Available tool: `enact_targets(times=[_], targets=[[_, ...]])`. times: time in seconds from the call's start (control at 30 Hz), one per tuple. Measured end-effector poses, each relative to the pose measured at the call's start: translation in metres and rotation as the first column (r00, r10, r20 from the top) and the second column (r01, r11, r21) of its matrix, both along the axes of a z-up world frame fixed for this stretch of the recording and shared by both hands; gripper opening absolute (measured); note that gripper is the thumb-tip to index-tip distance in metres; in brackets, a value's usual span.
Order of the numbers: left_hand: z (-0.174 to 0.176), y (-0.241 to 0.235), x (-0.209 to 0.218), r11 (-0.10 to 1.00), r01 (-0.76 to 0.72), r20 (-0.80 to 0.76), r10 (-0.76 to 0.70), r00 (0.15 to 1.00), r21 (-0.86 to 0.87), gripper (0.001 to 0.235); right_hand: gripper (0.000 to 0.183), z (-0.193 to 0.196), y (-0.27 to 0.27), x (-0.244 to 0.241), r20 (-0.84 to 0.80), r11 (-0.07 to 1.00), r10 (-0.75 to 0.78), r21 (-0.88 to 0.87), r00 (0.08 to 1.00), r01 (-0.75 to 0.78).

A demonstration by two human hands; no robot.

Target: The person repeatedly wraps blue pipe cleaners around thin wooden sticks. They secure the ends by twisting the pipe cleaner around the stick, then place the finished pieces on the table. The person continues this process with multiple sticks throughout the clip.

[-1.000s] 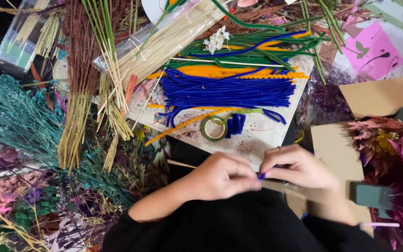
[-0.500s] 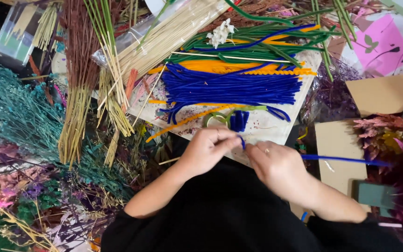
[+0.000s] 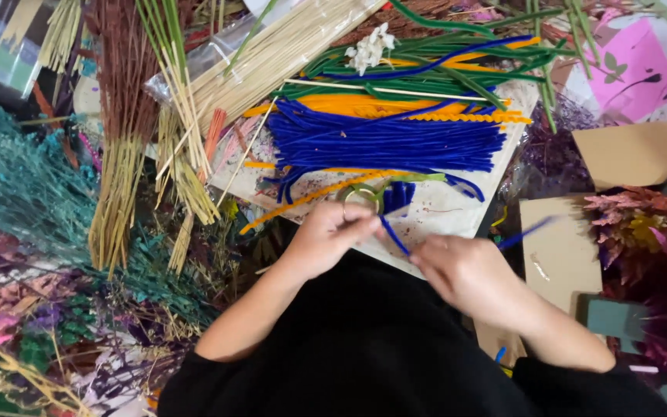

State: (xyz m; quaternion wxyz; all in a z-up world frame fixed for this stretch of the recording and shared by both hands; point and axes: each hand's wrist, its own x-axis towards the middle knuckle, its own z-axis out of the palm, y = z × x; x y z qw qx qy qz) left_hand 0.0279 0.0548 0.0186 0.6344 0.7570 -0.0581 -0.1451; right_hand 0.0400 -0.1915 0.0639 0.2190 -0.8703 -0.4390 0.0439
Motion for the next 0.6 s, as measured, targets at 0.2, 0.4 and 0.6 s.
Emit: enact_targets(times=[0.2,0.4,0.6], targets=[[0.009,-0.016,-0.025,0.849,0.433,-0.098,-0.479,0.872,-0.302,0.015,0.016,0.031,0.002,0.039,-0.631,0.998,0.012,0.053,0.776,0.028],[0.005,-0.01,-0.014,0.994,0.095,-0.08,-0.098,0.992,-0.05,0.017,0.025,0.035,-0.01,-0.017,-0.014,0.998,0.007,-0.066,1.0,-0.008],[0.028,-0.022,-0.038,0.975,0.073,-0.099,-0.096,0.991,-0.211,0.015,0.015,0.011,-0.002,0.028,-0.518,0.999,0.031,0.035,0.855,-0.016]])
